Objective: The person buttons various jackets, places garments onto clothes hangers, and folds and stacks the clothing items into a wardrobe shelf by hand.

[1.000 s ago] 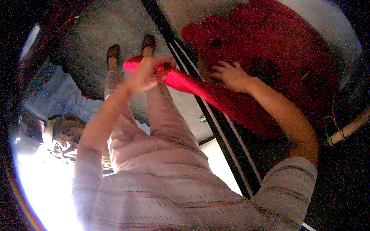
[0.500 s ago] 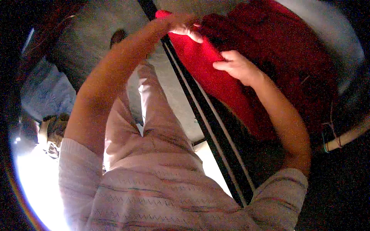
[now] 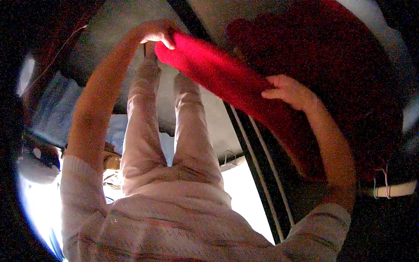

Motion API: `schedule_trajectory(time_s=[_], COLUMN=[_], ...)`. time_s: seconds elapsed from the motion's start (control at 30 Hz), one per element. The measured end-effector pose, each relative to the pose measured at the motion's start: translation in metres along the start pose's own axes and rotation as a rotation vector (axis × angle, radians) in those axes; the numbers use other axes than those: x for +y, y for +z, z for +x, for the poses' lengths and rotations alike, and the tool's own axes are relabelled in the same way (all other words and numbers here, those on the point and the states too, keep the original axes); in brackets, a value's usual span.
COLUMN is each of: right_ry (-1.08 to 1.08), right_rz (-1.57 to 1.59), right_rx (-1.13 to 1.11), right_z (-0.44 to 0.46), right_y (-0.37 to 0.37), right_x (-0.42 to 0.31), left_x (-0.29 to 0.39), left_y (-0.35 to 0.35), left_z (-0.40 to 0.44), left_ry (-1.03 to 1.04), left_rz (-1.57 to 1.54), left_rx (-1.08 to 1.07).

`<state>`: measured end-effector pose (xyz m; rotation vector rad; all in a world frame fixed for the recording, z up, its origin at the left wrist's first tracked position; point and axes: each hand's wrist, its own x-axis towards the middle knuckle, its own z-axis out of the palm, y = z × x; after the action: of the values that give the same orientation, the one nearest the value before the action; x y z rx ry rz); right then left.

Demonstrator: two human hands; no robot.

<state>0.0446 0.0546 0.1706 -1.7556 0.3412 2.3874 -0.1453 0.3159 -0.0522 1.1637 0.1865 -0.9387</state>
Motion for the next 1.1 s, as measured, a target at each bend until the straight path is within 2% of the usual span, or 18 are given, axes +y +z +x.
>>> schedule_trajectory(time_s=[0.1, 0.23, 0.27, 0.33, 0.37, 0.43, 0.53, 0.6, 0.73, 0.83, 0.87, 0.97, 1.07, 1.1], right_ry=[-0.071, -0.186, -0.231, -0.292, -0.311, -0.317, -0.468, -0.556, -0.530, -0.586, -0.570, -0.550, -0.555, -0.558], right_rz=[-0.093, -0.346, -0.434, -0.469, -0.414, -0.368, -0.248, -0.174, -0.194, -0.201, -0.176, -0.124, -0.065, -0.043], right_rx=[-0.060, -0.018, 0.087, 0.099, 0.005, -0.044, -0.053, -0.029, 0.009, 0.064, 0.074, 0.100, 0.094, 0.086], right_z=[0.030, 0.065, 0.101, 0.134, 0.132, 0.161, 0.165, 0.160, 0.150, 0.141, 0.139, 0.134, 0.129, 0.129], right_y=[-0.002, 0.019, 0.013, 0.033, 0.055, 0.045, 0.037, 0.039, 0.031, 0.027, 0.025, 0.025, 0.023, 0.022], right_x=[-0.016, -0.069, -0.064, -0.088, -0.116, -0.123, -0.121, -0.117, -0.114, -0.105, -0.104, -0.105, -0.103, -0.102], left_x=[-0.048, -0.077, -0.080, -0.081, -0.078, -0.061, -0.051, -0.057, -0.042, -0.022, -0.025, -0.016, -0.012, -0.012], left_y=[0.003, 0.015, 0.013, 0.013, 0.012, 0.013, 0.023, 0.034, 0.058, 0.066, 0.066, 0.070, 0.075, 0.074], left_z=[-0.013, -0.020, -0.021, -0.029, -0.031, -0.027, -0.025, -0.026, -0.025, -0.025, -0.020, -0.016, -0.014, -0.018], left_ry=[0.096, 0.167, 0.172, 0.183, 0.217, 0.273, 0.352, 0.291, 0.191, 0.099, 0.213, 0.353, 0.328, 0.364], left_rz=[-0.583, -0.903, -0.927, -0.985, -0.983, -0.971, -0.946, -0.855, -0.692, -0.397, -0.480, -0.709, -0.709, -0.805], left_rx=[0.141, 0.266, 0.284, 0.320, 0.365, 0.448, 0.649, 0.795, 0.981, 1.109, 1.103, 1.107, 1.012, 0.904])
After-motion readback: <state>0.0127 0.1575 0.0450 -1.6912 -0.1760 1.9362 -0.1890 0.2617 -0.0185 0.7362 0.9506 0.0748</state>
